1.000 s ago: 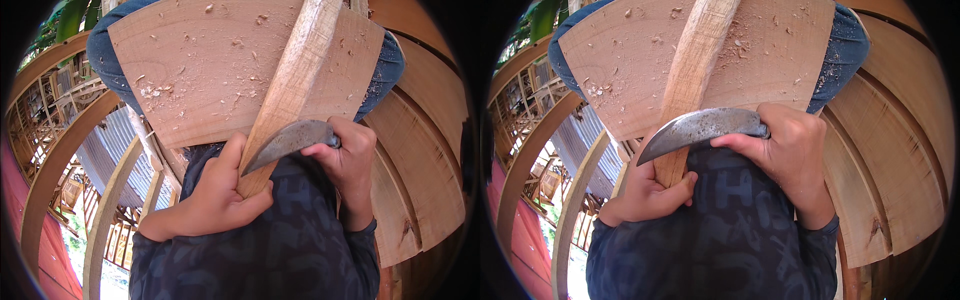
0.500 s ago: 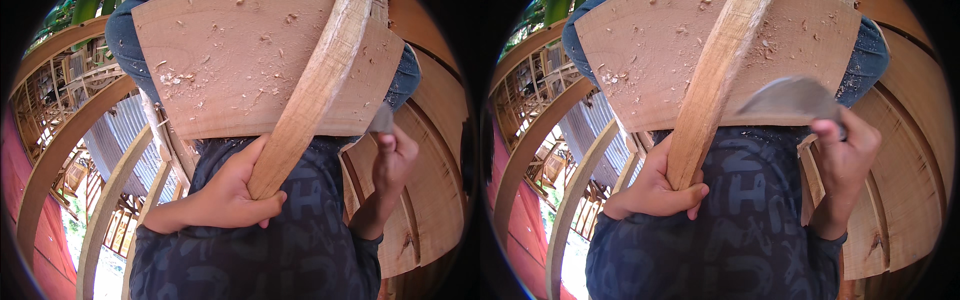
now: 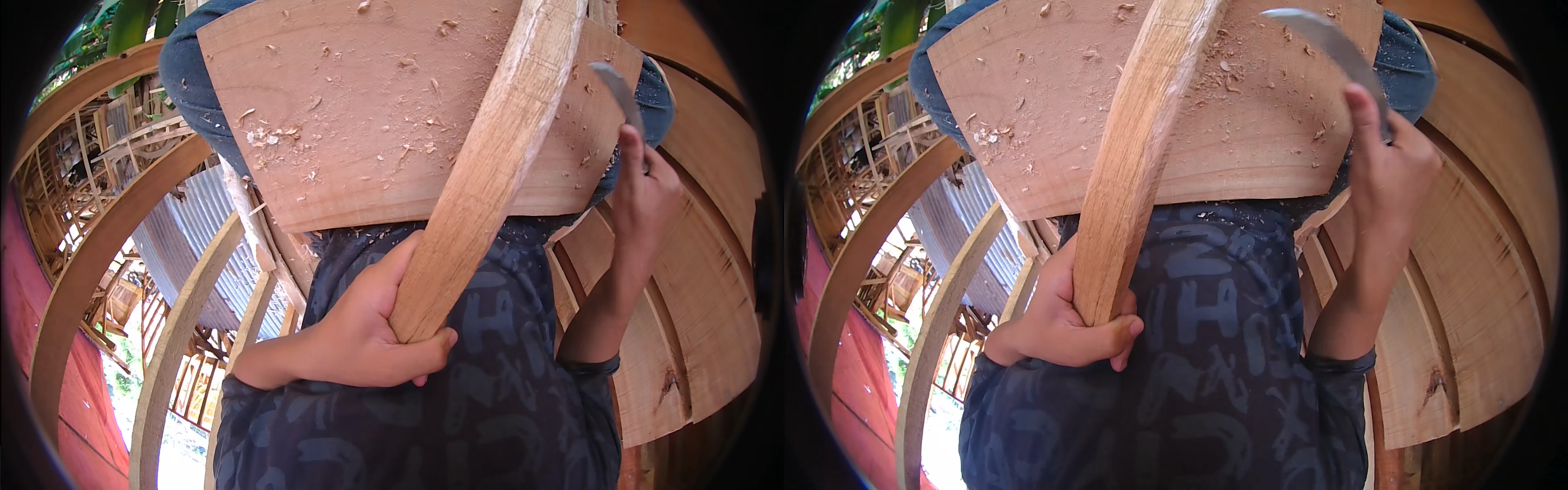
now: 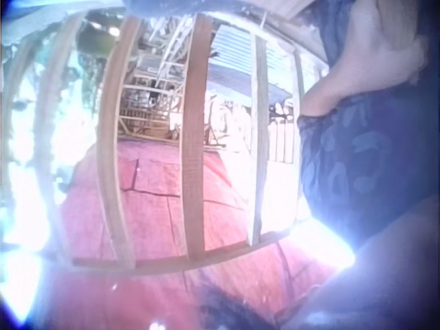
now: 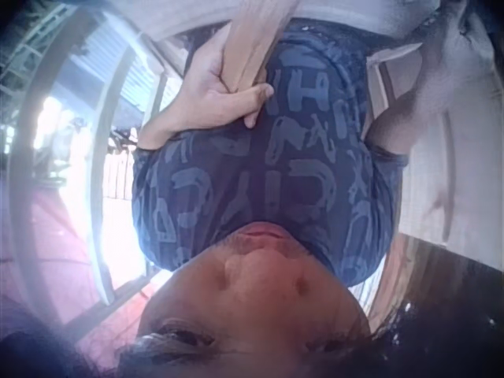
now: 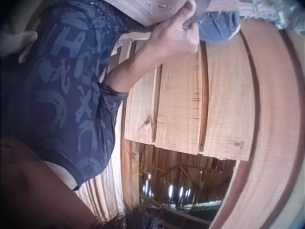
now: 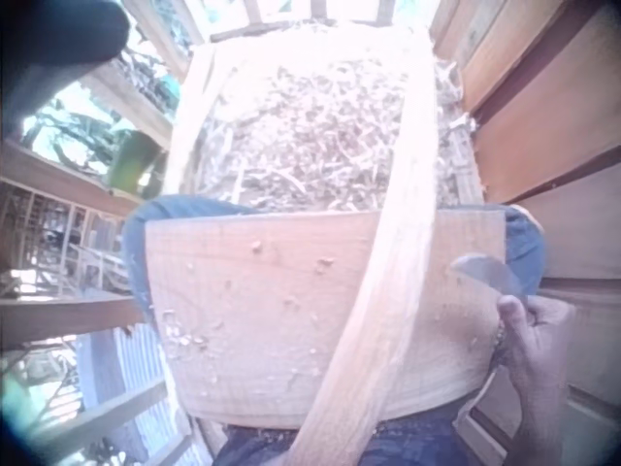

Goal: The person is carving a long piece of wood using a curved knife. They hold the wood with their left hand and use the knife with their right hand to shave off thin layers, creating wood shavings that accumulate on the board below.

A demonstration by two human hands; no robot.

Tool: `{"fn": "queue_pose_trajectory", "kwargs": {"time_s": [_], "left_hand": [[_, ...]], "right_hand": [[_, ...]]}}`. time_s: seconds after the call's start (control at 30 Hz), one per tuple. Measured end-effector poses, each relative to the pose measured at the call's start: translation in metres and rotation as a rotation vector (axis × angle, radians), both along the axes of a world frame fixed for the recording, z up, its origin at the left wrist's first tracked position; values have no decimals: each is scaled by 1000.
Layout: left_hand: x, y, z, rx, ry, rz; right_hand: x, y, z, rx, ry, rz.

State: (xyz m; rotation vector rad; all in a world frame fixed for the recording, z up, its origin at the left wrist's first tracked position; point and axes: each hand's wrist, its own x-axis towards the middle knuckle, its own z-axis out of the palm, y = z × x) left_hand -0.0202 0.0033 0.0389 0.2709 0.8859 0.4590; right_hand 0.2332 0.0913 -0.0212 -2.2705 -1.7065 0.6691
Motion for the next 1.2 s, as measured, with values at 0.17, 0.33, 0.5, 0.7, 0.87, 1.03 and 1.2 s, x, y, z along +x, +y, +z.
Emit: {"fn": "queue_pose_trajectory", "kwargs": {"time_s": [0.17, 0.33, 0.5, 0.7, 0.87, 1.03, 1.2], "left_hand": [[-7, 1, -3, -77, 34, 1], [2, -5, -9, -92, -48, 11], [-4, 0, -11, -98, -45, 5], [-10, -11, -22, -7, -300, 83], [-11, -7, -25, -91, -289, 34], [-9, -8, -20, -29, -137, 53], [-7, -1, -14, -12, 2, -17]], "right_hand": [[45, -17, 16, -48, 96, -43], [-42, -46, 31, -89, 315, 524], [-37, -26, 18, 63, 65, 574], [31, 7, 6, -30, 28, -40], [-24, -29, 39, -126, 359, 190], [-46, -31, 26, -57, 166, 522], [-29, -21, 13, 75, 16, 269]]}}
